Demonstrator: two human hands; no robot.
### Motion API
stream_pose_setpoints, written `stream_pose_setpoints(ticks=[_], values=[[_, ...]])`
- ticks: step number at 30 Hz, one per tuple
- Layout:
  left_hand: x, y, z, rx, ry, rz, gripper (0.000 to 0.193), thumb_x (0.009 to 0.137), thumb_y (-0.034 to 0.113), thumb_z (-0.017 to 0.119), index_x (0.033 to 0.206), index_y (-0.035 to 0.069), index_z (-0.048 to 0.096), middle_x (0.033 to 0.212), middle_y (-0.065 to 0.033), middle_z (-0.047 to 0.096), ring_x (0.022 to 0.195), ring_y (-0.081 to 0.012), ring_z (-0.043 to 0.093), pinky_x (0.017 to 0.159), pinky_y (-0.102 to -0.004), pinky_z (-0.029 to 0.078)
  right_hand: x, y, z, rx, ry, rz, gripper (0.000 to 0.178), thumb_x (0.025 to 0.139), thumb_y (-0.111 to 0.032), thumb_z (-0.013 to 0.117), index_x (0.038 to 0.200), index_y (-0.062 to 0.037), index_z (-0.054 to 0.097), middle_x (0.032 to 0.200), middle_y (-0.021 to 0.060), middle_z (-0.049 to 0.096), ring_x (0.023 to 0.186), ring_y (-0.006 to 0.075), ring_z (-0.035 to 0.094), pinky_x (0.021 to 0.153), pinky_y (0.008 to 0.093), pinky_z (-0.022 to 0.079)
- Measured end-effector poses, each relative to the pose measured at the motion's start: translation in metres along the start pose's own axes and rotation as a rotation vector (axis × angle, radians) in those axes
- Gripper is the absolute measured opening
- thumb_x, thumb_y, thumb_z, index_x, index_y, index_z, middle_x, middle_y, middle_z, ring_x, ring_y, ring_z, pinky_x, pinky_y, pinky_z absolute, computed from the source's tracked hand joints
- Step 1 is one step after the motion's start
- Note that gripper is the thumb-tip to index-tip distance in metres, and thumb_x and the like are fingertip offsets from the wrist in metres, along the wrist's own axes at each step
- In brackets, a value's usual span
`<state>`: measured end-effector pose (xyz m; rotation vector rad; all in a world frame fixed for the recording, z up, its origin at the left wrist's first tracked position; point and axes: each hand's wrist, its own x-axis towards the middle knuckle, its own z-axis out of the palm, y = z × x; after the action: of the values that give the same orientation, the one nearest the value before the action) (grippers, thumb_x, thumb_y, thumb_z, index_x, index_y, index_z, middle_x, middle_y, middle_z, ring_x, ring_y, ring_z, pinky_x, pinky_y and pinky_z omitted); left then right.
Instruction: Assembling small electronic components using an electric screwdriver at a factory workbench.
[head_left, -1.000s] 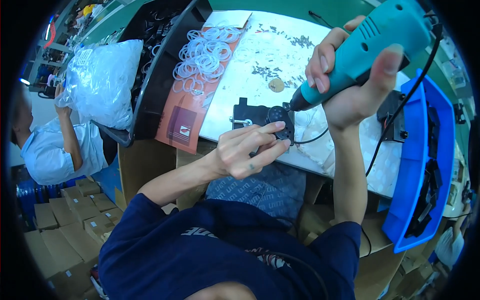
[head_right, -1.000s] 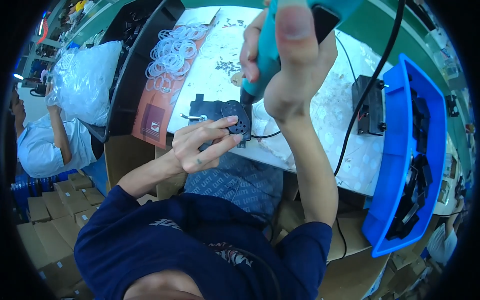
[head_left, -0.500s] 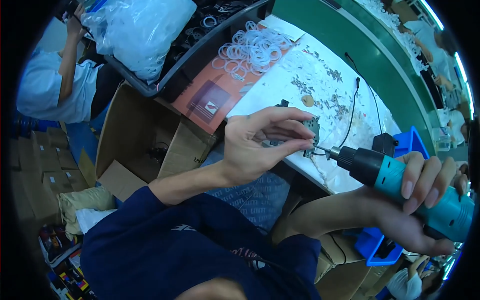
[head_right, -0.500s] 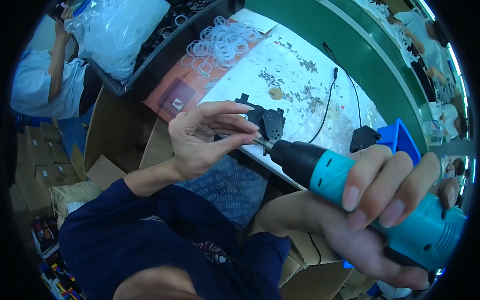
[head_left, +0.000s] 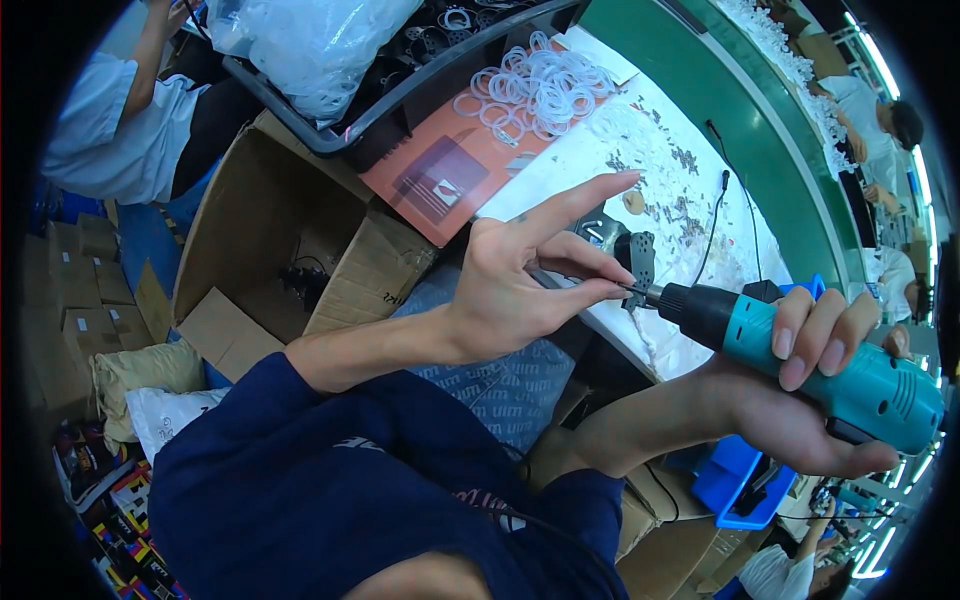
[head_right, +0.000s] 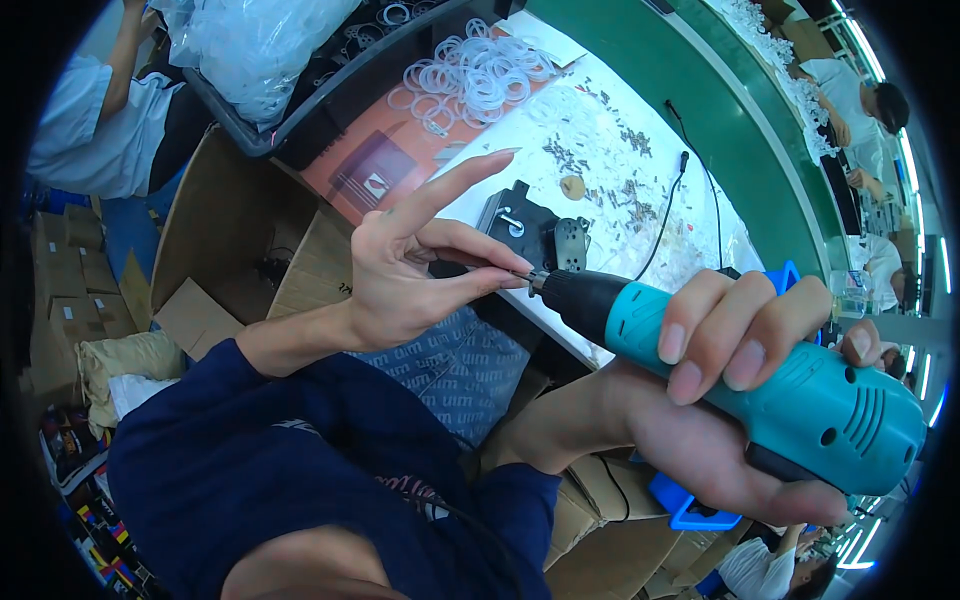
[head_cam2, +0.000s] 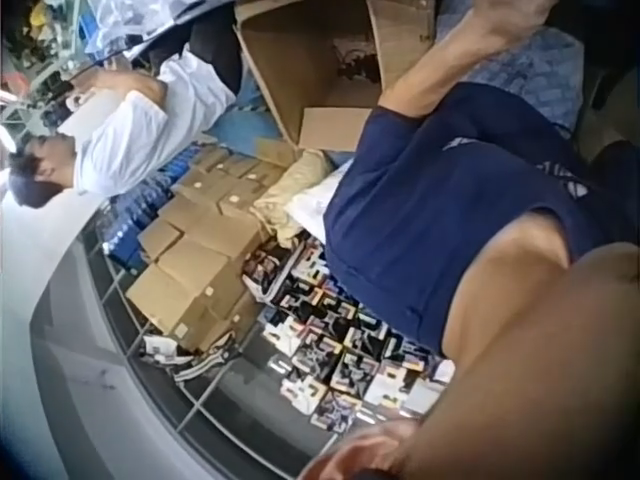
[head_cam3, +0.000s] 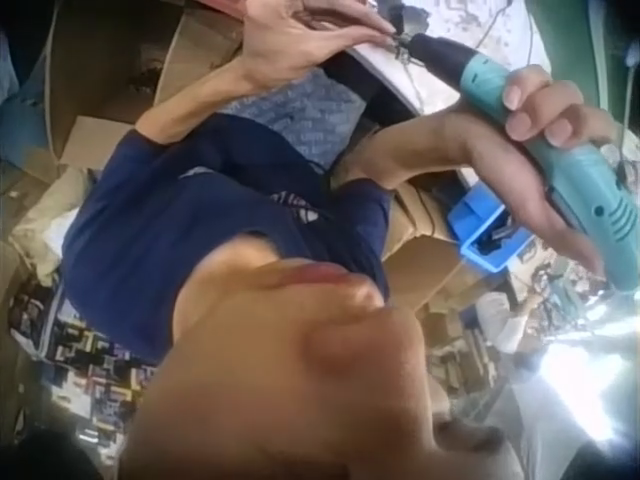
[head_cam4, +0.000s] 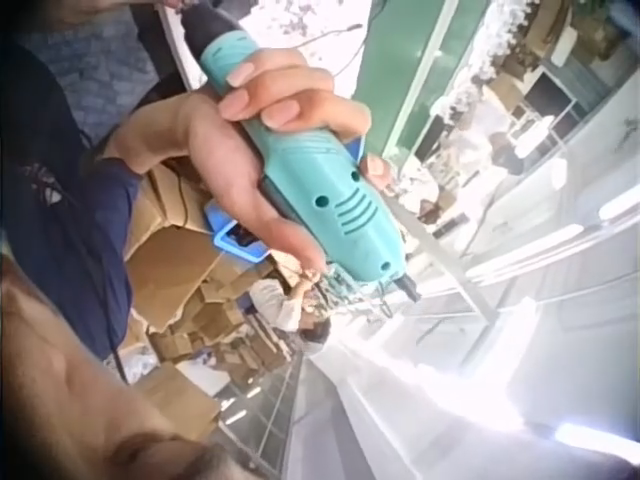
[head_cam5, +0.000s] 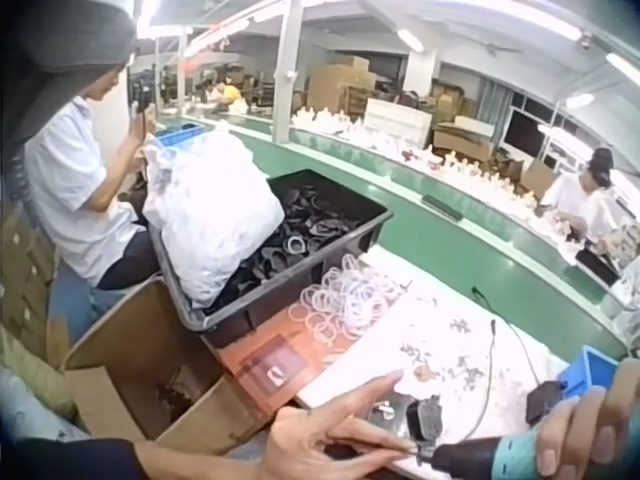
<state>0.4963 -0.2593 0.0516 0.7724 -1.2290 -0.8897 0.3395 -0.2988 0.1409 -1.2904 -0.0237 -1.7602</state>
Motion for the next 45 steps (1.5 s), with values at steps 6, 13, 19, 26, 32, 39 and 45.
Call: stream_pose_setpoints(ticks=[6, 13, 19, 26, 32, 39, 45], values=[[0.001, 0.0, -0.002, 0.106, -0.053, 0.081, 0.072, 0.073, -0.01, 0.069, 0.136, -0.005, 0.036, 0.083, -0.0123, 0.071, 0.077, -0.0127, 0.068, 0.076, -0.0228, 0.054, -0.002, 0.001, 0.0, -0.061, 0.032, 0.013, 0.069, 0.08, -0.063, 0.053, 0.106, 0.0001, 0.041, 0.073, 0.0061, 0.039, 0.048, 0.0088, 0.039, 0.046, 0.0243, 0.035], [0.02, -0.001, -0.012, 0.202, -0.254, 0.19, 0.072, 0.069, 0.002, 0.076, 0.134, 0.003, 0.044, 0.109, -0.0141, 0.066, 0.099, -0.0222, 0.065, 0.086, -0.0291, 0.049, 0.004, -0.007, -0.009, -0.16, 0.005, 0.071, 0.067, 0.081, -0.063, 0.049, 0.103, -0.0002, 0.043, 0.073, 0.0062, 0.04, 0.049, 0.0091, 0.041, 0.046, 0.0238, 0.035], [0.04, -0.019, -0.013, 1.03, -0.57, 0.411, 0.057, 0.062, 0.03, 0.08, 0.115, 0.02, 0.062, 0.131, -0.012, 0.049, 0.128, -0.0335, 0.039, 0.104, -0.0533, 0.03, 0.002, 0.006, -0.023, -0.369, 0.104, 0.1, 0.071, 0.083, -0.067, 0.045, 0.115, -0.0038, 0.04, 0.072, 0.0105, 0.046, 0.046, 0.0128, 0.045, 0.041, 0.0265, 0.039], [0.037, -0.033, -0.01, 0.943, -0.682, 0.192, 0.041, 0.073, 0.02, 0.073, 0.112, 0.013, 0.065, 0.127, -0.0166, 0.049, 0.116, -0.0366, 0.052, 0.088, -0.0371, 0.05, -0.002, 0.026, -0.035, -0.438, 0.159, 0.174, 0.061, 0.083, -0.064, 0.047, 0.104, -0.0073, 0.046, 0.068, 0.0082, 0.046, 0.045, 0.0137, 0.046, 0.043, 0.0252, 0.038], [0.039, -0.03, -0.006, 0.969, -0.691, 0.157, 0.042, 0.073, 0.019, 0.073, 0.113, 0.012, 0.065, 0.128, -0.0173, 0.049, 0.117, -0.0361, 0.051, 0.089, -0.0381, 0.05, -0.003, 0.038, -0.045, -0.388, 0.179, 0.144, 0.064, 0.087, -0.063, 0.042, 0.107, -0.0027, 0.044, 0.063, 0.0124, 0.051, 0.041, 0.0157, 0.046, 0.038, 0.0264, 0.039], [0.038, -0.034, -0.006, 0.958, -0.647, 0.206, 0.043, 0.071, 0.019, 0.074, 0.112, 0.012, 0.065, 0.111, -0.0151, 0.055, 0.106, -0.0286, 0.056, 0.083, -0.035, 0.05, -0.006, 0.043, -0.042, -0.349, 0.237, 0.173, 0.065, 0.086, -0.065, 0.043, 0.107, -0.0037, 0.043, 0.061, 0.0114, 0.049, 0.039, 0.0156, 0.045, 0.037, 0.0259, 0.039], [0.041, -0.033, -0.009, 0.973, -0.728, 0.169, 0.045, 0.071, 0.02, 0.073, 0.114, 0.011, 0.064, 0.099, -0.0124, 0.056, 0.097, -0.0249, 0.057, 0.079, -0.0331, 0.051, -0.015, 0.048, -0.039, -0.407, 0.222, 0.164, 0.073, 0.083, -0.072, 0.041, 0.109, -0.0039, 0.04, 0.061, 0.0109, 0.048, 0.038, 0.0157, 0.044, 0.035, 0.0265, 0.038]])
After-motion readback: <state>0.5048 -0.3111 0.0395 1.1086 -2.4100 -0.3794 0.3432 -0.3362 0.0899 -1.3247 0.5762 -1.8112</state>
